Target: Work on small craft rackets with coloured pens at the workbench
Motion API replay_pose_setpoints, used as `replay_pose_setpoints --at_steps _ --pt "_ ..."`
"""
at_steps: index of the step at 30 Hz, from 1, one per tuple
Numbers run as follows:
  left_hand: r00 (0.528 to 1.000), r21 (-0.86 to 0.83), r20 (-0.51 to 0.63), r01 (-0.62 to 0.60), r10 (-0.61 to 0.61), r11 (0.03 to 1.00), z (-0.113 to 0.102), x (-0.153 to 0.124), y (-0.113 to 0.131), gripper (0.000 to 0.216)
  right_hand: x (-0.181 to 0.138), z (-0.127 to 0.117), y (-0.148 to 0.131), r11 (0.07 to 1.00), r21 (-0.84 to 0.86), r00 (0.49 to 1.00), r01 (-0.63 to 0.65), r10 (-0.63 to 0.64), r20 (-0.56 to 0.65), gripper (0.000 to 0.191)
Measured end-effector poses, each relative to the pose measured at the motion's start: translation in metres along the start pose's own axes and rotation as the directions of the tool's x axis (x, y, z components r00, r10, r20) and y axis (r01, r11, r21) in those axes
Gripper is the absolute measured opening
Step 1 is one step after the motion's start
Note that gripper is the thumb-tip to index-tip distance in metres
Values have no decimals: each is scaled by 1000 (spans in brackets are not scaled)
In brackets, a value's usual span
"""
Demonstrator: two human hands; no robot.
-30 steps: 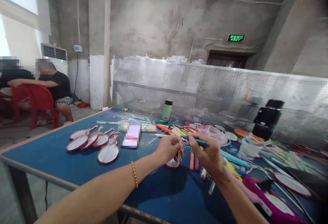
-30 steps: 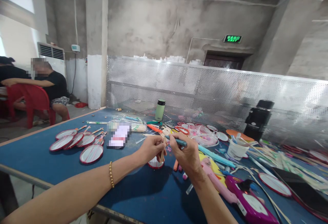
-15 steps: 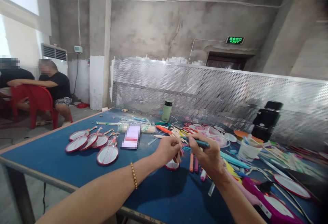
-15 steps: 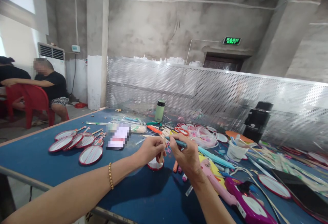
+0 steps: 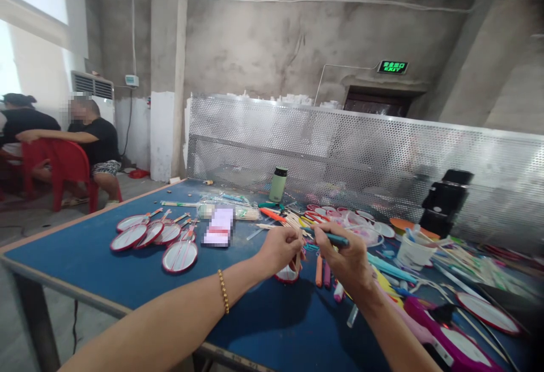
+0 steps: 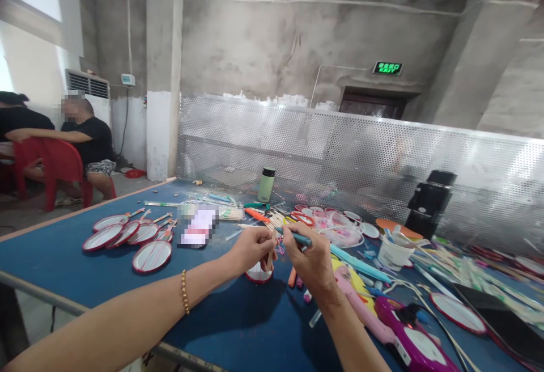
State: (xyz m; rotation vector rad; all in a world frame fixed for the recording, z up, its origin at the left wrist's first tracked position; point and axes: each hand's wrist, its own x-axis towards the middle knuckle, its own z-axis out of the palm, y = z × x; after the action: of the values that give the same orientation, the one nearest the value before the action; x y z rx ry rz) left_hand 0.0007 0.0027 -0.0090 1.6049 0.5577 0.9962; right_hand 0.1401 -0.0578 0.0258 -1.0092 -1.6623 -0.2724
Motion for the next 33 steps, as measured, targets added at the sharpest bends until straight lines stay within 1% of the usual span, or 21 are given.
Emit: replay_pose_setpoints --at_steps 8,15,20,28,33 --pt "1000 2 -1 0 0 1000 0 1 -2 17 1 -2 0 1000 -15 1000 -15 15 -17 20" --pt "1000 0 1 0 0 1000 0 0 0 18 0 -1 -2 1000 -15 1000 -9 9 11 21" --pt "1000 0 0 13 -13 1000 0 0 0 15 1 -2 -1 999 -27 1000 -22 22 -4 22" --pt "1000 0 0 9 -9 1000 0 -1 1 18 1 -2 -4 1000 -21 1000 -10 11 5 21" --pt "1000 -3 -1 13 -13 1000 0 -1 1 15 1 -1 -3 1000 -14 1000 -15 15 -2 22"
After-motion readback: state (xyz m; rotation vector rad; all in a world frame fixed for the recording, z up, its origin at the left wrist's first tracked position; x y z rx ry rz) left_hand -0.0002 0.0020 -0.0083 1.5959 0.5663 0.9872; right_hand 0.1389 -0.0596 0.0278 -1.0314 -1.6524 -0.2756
